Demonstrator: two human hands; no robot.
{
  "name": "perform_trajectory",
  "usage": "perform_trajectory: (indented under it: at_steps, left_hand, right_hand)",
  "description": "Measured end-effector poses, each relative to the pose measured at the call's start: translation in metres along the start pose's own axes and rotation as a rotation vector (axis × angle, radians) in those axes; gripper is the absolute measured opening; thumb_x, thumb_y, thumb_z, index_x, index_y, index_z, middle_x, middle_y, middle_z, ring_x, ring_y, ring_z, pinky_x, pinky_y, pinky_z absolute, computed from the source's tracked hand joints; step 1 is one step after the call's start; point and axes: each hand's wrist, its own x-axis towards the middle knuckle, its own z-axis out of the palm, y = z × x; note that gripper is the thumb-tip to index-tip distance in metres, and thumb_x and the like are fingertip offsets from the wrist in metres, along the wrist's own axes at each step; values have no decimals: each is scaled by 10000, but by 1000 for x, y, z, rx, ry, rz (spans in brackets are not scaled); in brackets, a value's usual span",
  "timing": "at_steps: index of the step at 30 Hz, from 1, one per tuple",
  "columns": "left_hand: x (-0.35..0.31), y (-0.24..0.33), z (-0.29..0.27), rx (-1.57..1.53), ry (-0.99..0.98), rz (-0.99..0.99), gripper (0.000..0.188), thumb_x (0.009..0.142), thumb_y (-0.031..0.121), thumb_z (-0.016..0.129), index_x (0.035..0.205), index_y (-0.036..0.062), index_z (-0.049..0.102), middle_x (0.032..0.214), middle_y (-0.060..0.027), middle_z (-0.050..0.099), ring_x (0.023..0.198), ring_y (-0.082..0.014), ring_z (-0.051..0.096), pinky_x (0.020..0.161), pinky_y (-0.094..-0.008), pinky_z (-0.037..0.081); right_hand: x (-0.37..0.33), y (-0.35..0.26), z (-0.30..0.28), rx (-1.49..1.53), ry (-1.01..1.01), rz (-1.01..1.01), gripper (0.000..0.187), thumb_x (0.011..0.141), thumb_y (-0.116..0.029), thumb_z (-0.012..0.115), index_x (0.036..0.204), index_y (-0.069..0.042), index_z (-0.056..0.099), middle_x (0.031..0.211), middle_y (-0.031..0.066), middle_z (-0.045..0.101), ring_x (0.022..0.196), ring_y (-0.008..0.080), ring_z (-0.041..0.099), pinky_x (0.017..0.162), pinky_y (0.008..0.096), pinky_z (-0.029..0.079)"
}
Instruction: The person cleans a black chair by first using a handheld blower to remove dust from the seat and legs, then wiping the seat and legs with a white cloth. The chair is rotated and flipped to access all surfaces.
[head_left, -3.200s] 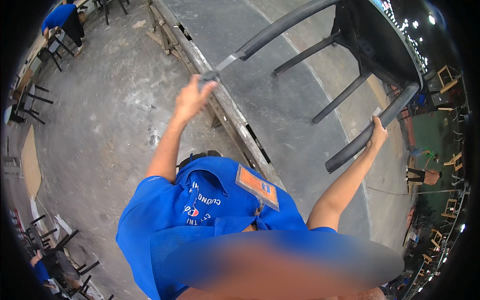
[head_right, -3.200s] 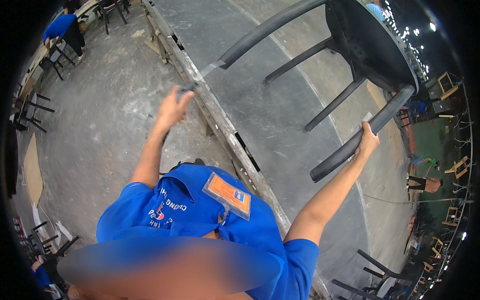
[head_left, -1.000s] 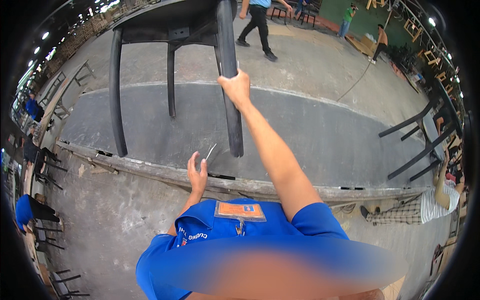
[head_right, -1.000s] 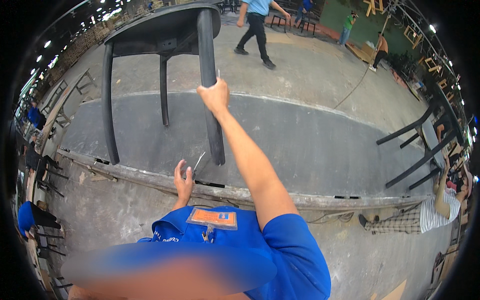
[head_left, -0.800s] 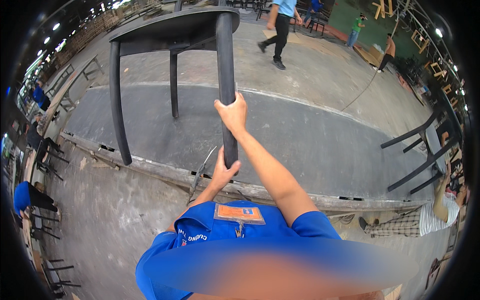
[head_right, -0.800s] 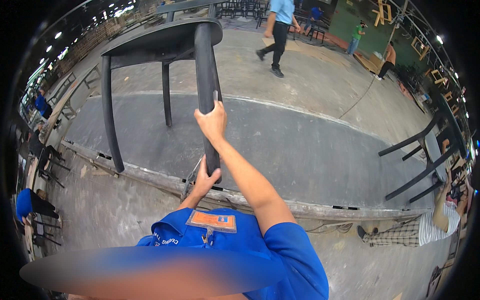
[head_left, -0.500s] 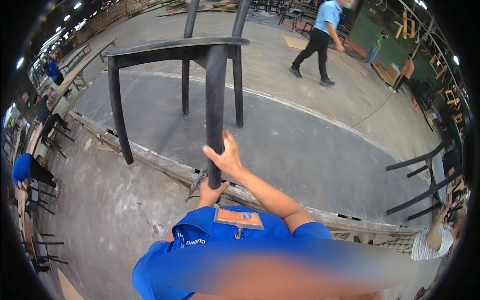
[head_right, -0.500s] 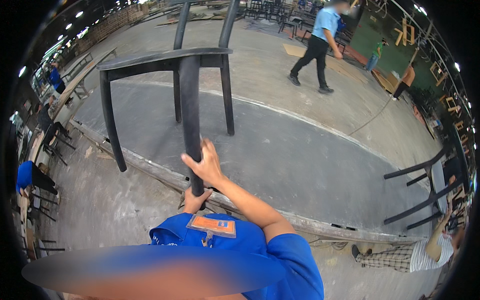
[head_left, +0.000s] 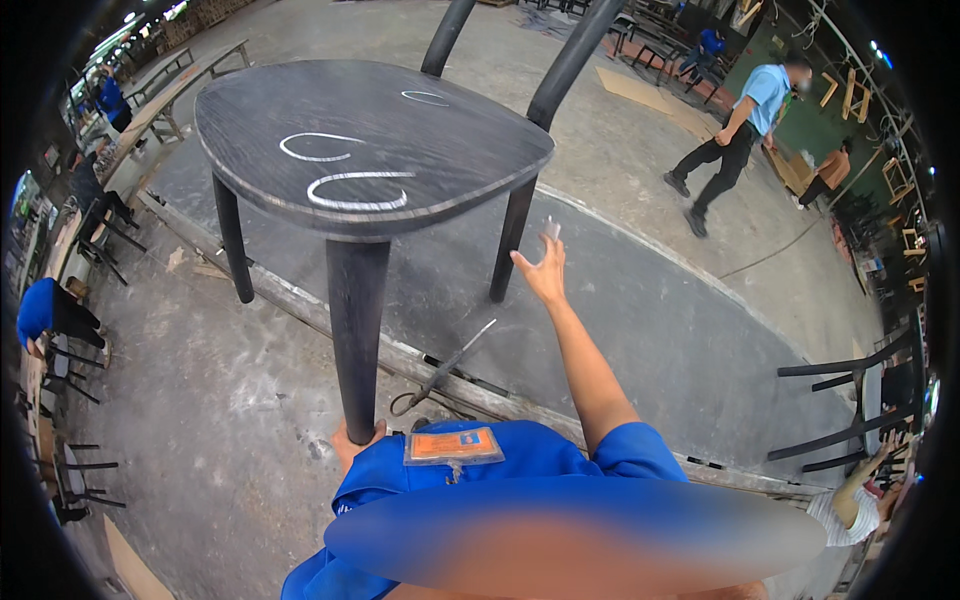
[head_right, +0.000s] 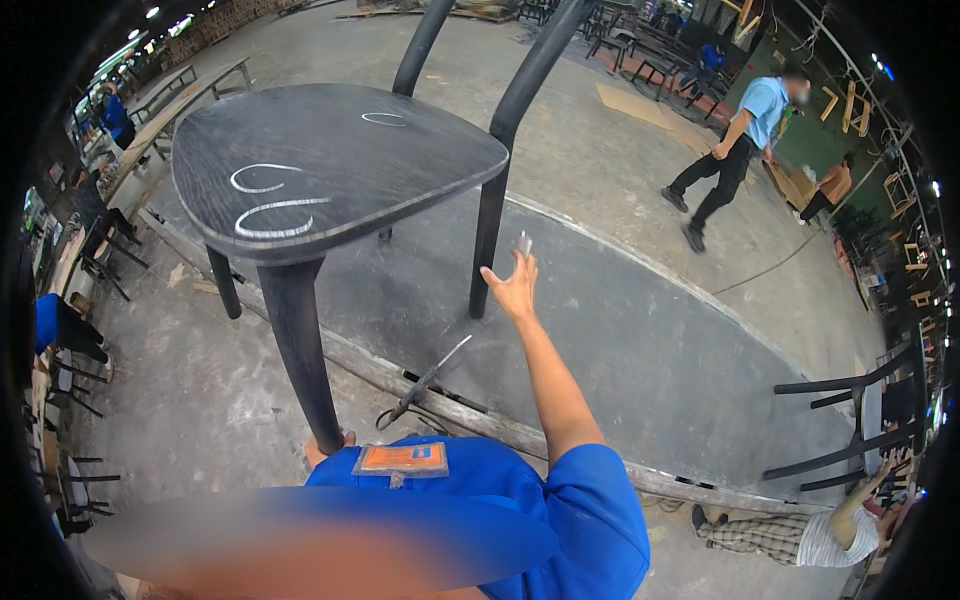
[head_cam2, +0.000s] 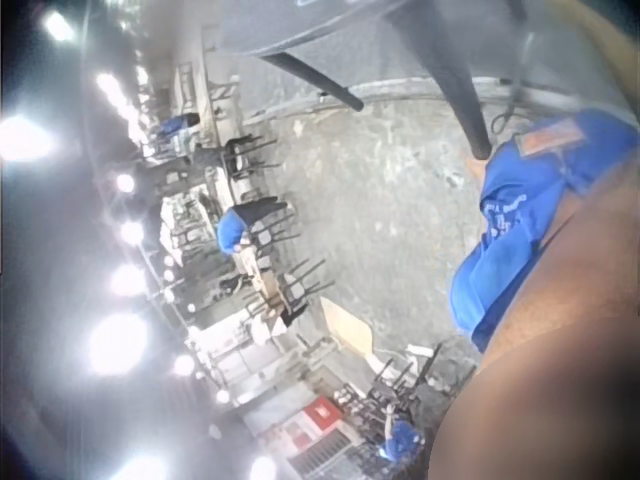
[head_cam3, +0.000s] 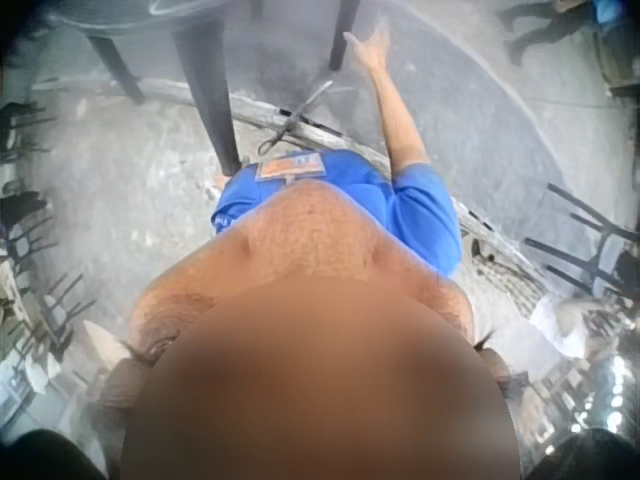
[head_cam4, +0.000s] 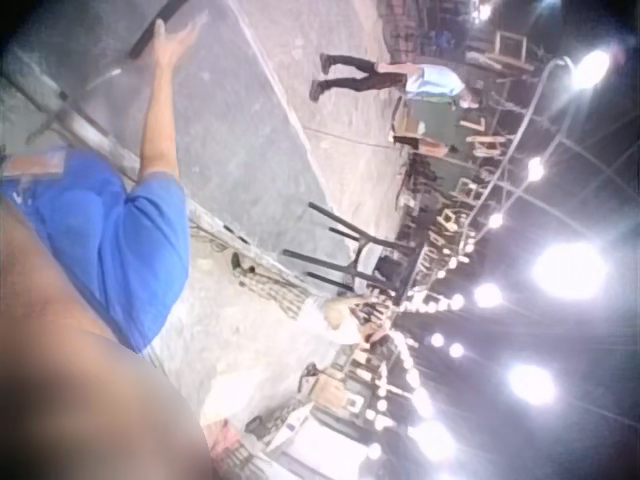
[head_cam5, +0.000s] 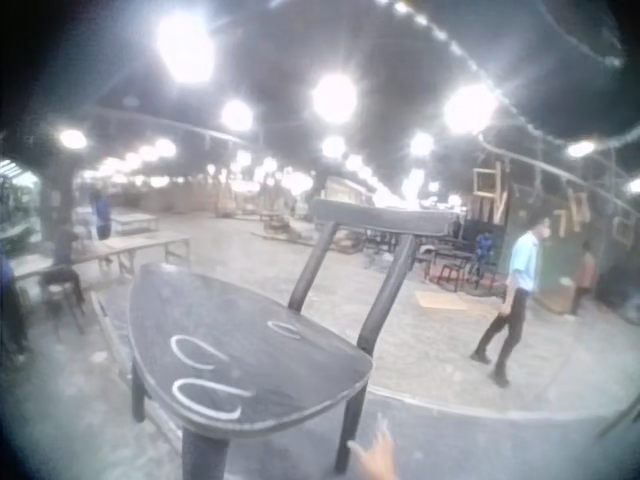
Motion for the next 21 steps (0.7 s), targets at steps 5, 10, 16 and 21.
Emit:
perform_trajectory:
  at_steps: [5,10,16,21]
  left_hand:
    - [11,-7,-9,-13,-68,-106,252,664,121,742,843,-14,626,630,-32,575,587,-121,543,556,-281,441]
    - [18,-13,-20,-27,-123,-142,245,660,104,739,845,-13,630,635,-28,576,595,-116,546,560,-272,438]
    - [28,-13,-27,-55,-179,-149,238,655,83,736,847,-12,634,641,-23,577,605,-110,550,566,-261,434]
    - [42,0,-27,-113,-295,-150,234,650,66,734,849,-11,638,647,-19,578,614,-104,554,570,-252,431]
  right_hand:
    - [62,-17,34,212,-102,-4,584,668,-300,776,1083,50,561,1057,169,566,985,283,560,846,369,447]
    - [80,-24,42,567,-238,319,321,661,-206,740,807,57,628,717,61,610,684,158,582,636,303,462]
    - [64,-49,24,537,-91,347,220,638,-149,702,730,31,615,662,22,571,617,114,525,569,285,430]
    - [49,-40,-44,363,-24,389,194,623,-134,675,738,0,593,650,5,552,596,96,494,551,276,410]
